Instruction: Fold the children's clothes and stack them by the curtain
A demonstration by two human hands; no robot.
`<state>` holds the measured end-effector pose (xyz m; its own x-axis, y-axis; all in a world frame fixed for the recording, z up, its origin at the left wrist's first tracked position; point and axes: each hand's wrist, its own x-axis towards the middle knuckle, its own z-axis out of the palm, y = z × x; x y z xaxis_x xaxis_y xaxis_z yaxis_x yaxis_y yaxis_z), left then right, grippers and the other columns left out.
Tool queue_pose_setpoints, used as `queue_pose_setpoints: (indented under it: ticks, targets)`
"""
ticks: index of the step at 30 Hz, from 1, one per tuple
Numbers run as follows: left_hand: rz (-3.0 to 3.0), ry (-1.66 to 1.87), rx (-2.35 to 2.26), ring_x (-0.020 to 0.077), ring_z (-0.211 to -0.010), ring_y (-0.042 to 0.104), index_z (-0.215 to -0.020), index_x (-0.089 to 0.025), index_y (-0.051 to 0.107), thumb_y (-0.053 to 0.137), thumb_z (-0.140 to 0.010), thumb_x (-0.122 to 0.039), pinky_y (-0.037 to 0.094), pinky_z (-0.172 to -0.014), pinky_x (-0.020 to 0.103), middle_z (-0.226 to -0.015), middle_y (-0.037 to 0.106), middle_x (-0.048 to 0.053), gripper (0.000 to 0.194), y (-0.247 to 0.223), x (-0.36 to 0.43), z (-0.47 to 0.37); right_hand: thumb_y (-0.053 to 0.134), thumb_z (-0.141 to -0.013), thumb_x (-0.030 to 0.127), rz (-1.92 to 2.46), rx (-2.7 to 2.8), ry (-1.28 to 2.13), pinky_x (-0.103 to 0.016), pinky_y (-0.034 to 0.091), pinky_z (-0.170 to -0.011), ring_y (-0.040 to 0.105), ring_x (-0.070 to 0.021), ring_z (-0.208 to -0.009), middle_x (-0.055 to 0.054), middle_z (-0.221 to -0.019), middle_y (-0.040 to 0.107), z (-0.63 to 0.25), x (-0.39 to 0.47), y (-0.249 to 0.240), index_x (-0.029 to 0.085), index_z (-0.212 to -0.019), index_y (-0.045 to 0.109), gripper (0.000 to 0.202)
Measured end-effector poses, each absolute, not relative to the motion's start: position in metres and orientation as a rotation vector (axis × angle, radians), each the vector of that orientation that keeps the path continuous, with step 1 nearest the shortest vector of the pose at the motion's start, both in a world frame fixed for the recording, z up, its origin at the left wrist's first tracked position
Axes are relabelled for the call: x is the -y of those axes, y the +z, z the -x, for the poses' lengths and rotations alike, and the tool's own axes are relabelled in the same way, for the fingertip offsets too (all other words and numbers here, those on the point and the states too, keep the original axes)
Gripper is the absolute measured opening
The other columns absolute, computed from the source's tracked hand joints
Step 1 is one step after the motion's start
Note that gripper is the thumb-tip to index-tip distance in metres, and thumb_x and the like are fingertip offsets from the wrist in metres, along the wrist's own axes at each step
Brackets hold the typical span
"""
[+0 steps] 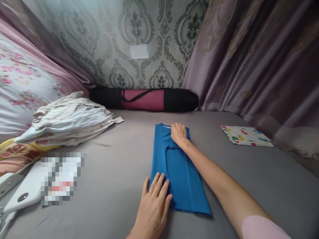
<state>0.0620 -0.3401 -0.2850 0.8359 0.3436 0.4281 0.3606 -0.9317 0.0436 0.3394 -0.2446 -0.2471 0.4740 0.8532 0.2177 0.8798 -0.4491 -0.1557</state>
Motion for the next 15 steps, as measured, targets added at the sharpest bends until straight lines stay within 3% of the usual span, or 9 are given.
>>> queue_pose_setpoints:
  ticks: [4,6,15]
  targets:
    - [2.908,-0.722,0.534,0.0219,-0.138,0.034,-0.139,-0.021,0.047,0.043,-0.097,-0.041,0.016,-0.118,0.044,-0.145,0.046,0.002,0.047,-0.287,0.341,-0.065,0.027,-0.098,0.038,2.273,1.879,0.019,-0.046,0.010,-0.116,0.020,-0.0268,-0.143,-0.011,-0.153,0.032,-0.327,0.230,-0.257,0.012,-0.144,0.040,0.055]
    - [2.893,-0.711,0.483,0.0212,-0.138,0.034,-0.139,-0.021,0.047,0.042,-0.096,-0.047,0.011,-0.119,0.042,-0.145,0.047,0.002,0.051,-0.288,0.341,-0.065,0.024,-0.098,0.042,2.256,1.931,0.106,-0.048,0.005,-0.116,0.013,-0.0259,-0.145,-0.008,-0.156,0.025,-0.324,0.219,-0.262,0.013,-0.148,0.033,0.058]
    - [2.855,-0.656,0.403,0.0211,-0.136,0.036,-0.141,-0.023,0.045,0.039,-0.095,-0.054,0.014,-0.117,0.038,-0.145,0.048,0.001,0.056,-0.299,0.336,-0.064,0.019,-0.098,0.049,2.294,1.899,0.208,-0.049,0.006,-0.116,0.010,-0.0249,-0.146,-0.004,-0.158,0.020,-0.323,0.198,-0.283,0.018,-0.151,0.027,0.062]
